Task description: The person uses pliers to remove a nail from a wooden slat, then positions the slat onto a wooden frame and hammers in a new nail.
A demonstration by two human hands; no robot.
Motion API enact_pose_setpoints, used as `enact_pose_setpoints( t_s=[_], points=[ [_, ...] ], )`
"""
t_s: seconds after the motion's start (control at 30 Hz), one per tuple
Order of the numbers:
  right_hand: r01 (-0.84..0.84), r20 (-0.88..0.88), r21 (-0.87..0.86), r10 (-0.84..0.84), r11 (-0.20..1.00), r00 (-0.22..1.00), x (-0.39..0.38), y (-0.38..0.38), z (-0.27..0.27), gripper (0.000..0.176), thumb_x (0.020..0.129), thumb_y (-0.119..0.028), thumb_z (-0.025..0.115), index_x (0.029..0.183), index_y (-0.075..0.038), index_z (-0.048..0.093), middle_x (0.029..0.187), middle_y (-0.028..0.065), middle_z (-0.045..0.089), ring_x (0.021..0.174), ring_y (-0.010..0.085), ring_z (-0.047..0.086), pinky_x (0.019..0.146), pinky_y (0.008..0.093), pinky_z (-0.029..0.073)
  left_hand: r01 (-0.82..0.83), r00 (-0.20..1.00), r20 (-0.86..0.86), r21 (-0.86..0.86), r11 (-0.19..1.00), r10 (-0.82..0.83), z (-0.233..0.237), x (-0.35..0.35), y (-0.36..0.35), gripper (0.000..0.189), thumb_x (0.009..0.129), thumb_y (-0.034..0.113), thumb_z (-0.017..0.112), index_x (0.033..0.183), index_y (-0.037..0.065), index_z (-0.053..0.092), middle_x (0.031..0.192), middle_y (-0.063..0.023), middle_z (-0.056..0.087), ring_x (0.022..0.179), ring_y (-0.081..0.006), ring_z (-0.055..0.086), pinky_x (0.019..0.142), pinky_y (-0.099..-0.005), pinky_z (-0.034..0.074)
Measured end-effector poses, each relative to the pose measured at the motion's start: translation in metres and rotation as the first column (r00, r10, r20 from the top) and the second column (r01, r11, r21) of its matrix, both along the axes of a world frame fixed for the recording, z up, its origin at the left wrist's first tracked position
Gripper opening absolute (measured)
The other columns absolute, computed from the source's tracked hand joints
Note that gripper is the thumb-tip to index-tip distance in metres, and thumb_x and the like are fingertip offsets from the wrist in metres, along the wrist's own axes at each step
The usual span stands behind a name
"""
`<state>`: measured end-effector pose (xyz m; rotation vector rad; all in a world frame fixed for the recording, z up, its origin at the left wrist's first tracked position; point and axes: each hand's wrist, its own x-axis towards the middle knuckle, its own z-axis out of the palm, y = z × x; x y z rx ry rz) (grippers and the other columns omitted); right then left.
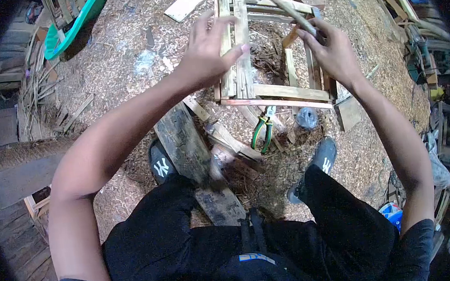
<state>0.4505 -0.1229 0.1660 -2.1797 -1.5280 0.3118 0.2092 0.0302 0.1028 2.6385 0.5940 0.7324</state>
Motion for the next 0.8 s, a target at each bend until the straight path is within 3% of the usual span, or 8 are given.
enact_pose_setpoints(
  t_s=[0.03, 0.07, 0.1, 0.17, 0.23, 0.37, 0.47, 0.8],
  points=[
    [0.066, 0.009, -0.007, -0.065, 0.998, 0.998, 0.002, -0.002, 0.002, 0.036, 0.099, -0.032, 0.069, 0.121, -0.003, 0.07, 0.081, 0.0178, 0.071, 0.065, 0.0266, 0.067, 0.065, 0.0412, 0.052, -0.172, 0.985, -0.063, -0.223, 0.959, 0.162, -0.004, -0.001, -0.001, 0.081, 0.09, 0.036, 0.079, 0.15, 0.001, 0.038, 0.134, -0.0235, 0.059, 0.132, -0.0382, 0.054, 0.116, -0.0425, 0.042],
    [0.13, 0.017, -0.013, -0.13, 0.991, 0.991, 0.003, -0.003, 0.003, 0.037, 0.098, -0.033, 0.071, 0.118, -0.002, 0.07, 0.078, 0.0172, 0.07, 0.066, 0.0261, 0.067, 0.064, 0.0407, 0.052, -0.214, 0.973, -0.161, -0.367, 0.905, 0.164, -0.004, -0.001, 0.006, 0.105, 0.087, 0.045, 0.082, 0.158, 0.0, 0.019, 0.136, -0.0274, 0.056, 0.13, -0.0373, 0.055, 0.115, -0.0421, 0.041],
    [0.193, 0.025, -0.018, -0.193, 0.981, 0.981, 0.006, -0.005, 0.003, 0.038, 0.097, -0.034, 0.072, 0.115, -0.001, 0.07, 0.076, 0.0165, 0.069, 0.066, 0.0257, 0.066, 0.064, 0.0402, 0.051, -0.212, 0.974, -0.16, -0.37, 0.904, 0.163, -0.004, -0.002, 0.009, 0.105, 0.087, 0.045, 0.082, 0.158, 0.0, 0.019, 0.136, -0.0274, 0.056, 0.13, -0.0373, 0.055, 0.115, -0.0421, 0.041],
    [0.243, 0.084, -0.048, -0.238, 0.969, 0.968, 0.02, -0.009, -0.005, 0.039, 0.095, -0.035, 0.074, 0.115, -0.001, 0.071, 0.076, 0.0141, 0.069, 0.065, 0.0222, 0.065, 0.063, 0.0383, 0.051, 0.074, 0.997, 0.076, -0.865, 0.496, -0.016, -0.004, -0.004, 0.014, 0.109, 0.089, 0.041, 0.08, 0.156, -0.007, 0.01, 0.139, -0.0283, 0.055, 0.129, -0.035, 0.058, 0.112, -0.0463, 0.046],
    [0.202, -0.026, 0.083, -0.2, 0.976, 0.979, 0.026, -0.017, -0.012, 0.038, 0.095, -0.033, 0.074, 0.114, -0.001, 0.071, 0.075, 0.0111, 0.069, 0.064, 0.0191, 0.063, 0.062, 0.0369, 0.05, 0.064, 0.998, 0.063, -0.86, 0.506, -0.02, -0.004, -0.002, 0.014, 0.109, 0.089, 0.039, 0.081, 0.156, -0.007, 0.009, 0.137, -0.0277, 0.057, 0.126, -0.0344, 0.06, 0.11, -0.0448, 0.048],
    [0.254, -0.077, -0.034, -0.256, 0.967, 0.964, 0.026, -0.026, -0.01, 0.037, 0.095, -0.03, 0.075, 0.113, 0.001, 0.071, 0.076, 0.0111, 0.07, 0.066, 0.016, 0.061, 0.063, 0.0354, 0.05, 0.113, 0.993, 0.11, -0.9, 0.421, -0.032, -0.009, -0.002, 0.016, 0.106, 0.09, 0.037, 0.081, 0.156, -0.006, 0.01, 0.135, -0.0272, 0.059, 0.122, -0.0315, 0.064, 0.103, -0.0422, 0.053],
    [0.246, -0.027, -0.09, -0.249, 0.965, 0.968, 0.029, -0.03, -0.012, 0.038, 0.094, -0.031, 0.076, 0.113, 0.002, 0.071, 0.077, 0.0113, 0.07, 0.067, 0.0155, 0.063, 0.063, 0.035, 0.05, 0.13, 0.991, 0.125, -0.875, 0.467, -0.042, -0.01, 0.0, 0.014, 0.105, 0.091, 0.037, 0.08, 0.157, -0.004, 0.01, 0.135, -0.0277, 0.058, 0.113, -0.0305, 0.069, 0.095, -0.0423, 0.058],
    [0.237, -0.182, 0.032, -0.227, 0.971, 0.957, 0.034, -0.036, -0.028, 0.044, 0.094, -0.037, 0.076, 0.112, 0.003, 0.07, 0.078, 0.0134, 0.07, 0.069, 0.0184, 0.065, 0.066, 0.0383, 0.052, -0.01, 1.0, -0.008, -0.942, 0.335, 0.009, -0.001, -0.008, 0.009, 0.117, 0.086, 0.045, 0.084, 0.157, -0.005, 0.006, 0.132, -0.0304, 0.059, 0.101, -0.0335, 0.074, 0.081, -0.0445, 0.064]
  ],
)
